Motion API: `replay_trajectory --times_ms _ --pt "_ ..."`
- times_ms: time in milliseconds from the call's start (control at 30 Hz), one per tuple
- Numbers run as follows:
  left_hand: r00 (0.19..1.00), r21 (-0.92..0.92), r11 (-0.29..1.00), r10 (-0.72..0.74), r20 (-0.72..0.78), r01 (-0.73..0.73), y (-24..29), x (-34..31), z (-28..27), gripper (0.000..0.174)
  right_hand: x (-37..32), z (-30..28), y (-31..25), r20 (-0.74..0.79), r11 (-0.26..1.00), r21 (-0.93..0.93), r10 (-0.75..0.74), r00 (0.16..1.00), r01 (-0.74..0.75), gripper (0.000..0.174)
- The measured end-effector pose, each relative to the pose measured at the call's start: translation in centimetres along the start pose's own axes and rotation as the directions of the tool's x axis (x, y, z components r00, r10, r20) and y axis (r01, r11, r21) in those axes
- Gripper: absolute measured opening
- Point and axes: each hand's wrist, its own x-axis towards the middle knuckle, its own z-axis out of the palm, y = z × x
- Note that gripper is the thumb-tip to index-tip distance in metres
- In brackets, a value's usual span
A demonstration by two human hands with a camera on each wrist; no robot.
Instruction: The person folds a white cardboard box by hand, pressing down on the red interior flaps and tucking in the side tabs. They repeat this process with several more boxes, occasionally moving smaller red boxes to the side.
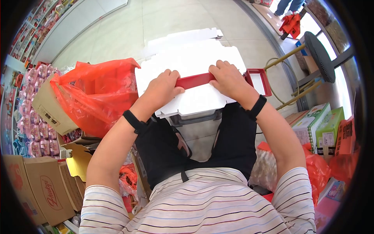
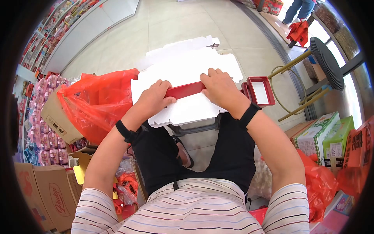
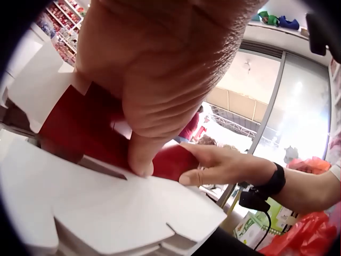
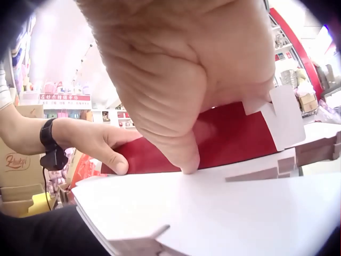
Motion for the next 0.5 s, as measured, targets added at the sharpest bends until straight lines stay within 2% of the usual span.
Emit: replay_trajectory --times_ms 100,167,267,367,467,500 --pt "0.989 0.028 0.996 -0.087 0.116 0.085 0.7 0.2 -0.8 0.038 0.1 -0.5 0.2 0.063 0.991 0.113 0.062 0.996 -0.069 0.026" --pt "0.962 0.022 0.985 -0.173 0.210 0.172 1.0 1.1 -1.4 0.039 0.1 -0.4 0.1 0.040 0.989 0.126 0.069 0.997 -0.074 0.027" --pt "0.975 0.006 0.979 -0.203 0.093 0.203 0.9 1.1 -0.6 0.040 0.7 0.0 0.3 0.008 0.994 0.081 0.073 0.997 -0.074 0.029" --pt "0.979 0.107 0.975 -0.199 0.037 0.194 1.2 1.2 -0.2 0.041 1.2 0.7 0.2 0.016 0.993 0.049 0.107 0.994 -0.107 0.031" --pt "0.992 0.218 0.970 -0.095 -0.084 0.111 0.6 0.8 0.5 0.040 2.1 0.7 0.0 0.056 0.989 0.019 0.148 0.987 -0.150 0.032" --pt "0.992 0.220 0.968 -0.106 -0.069 0.119 0.7 0.8 0.4 0.040 2.3 0.6 0.0 0.072 0.987 0.005 0.162 0.984 -0.163 0.033"
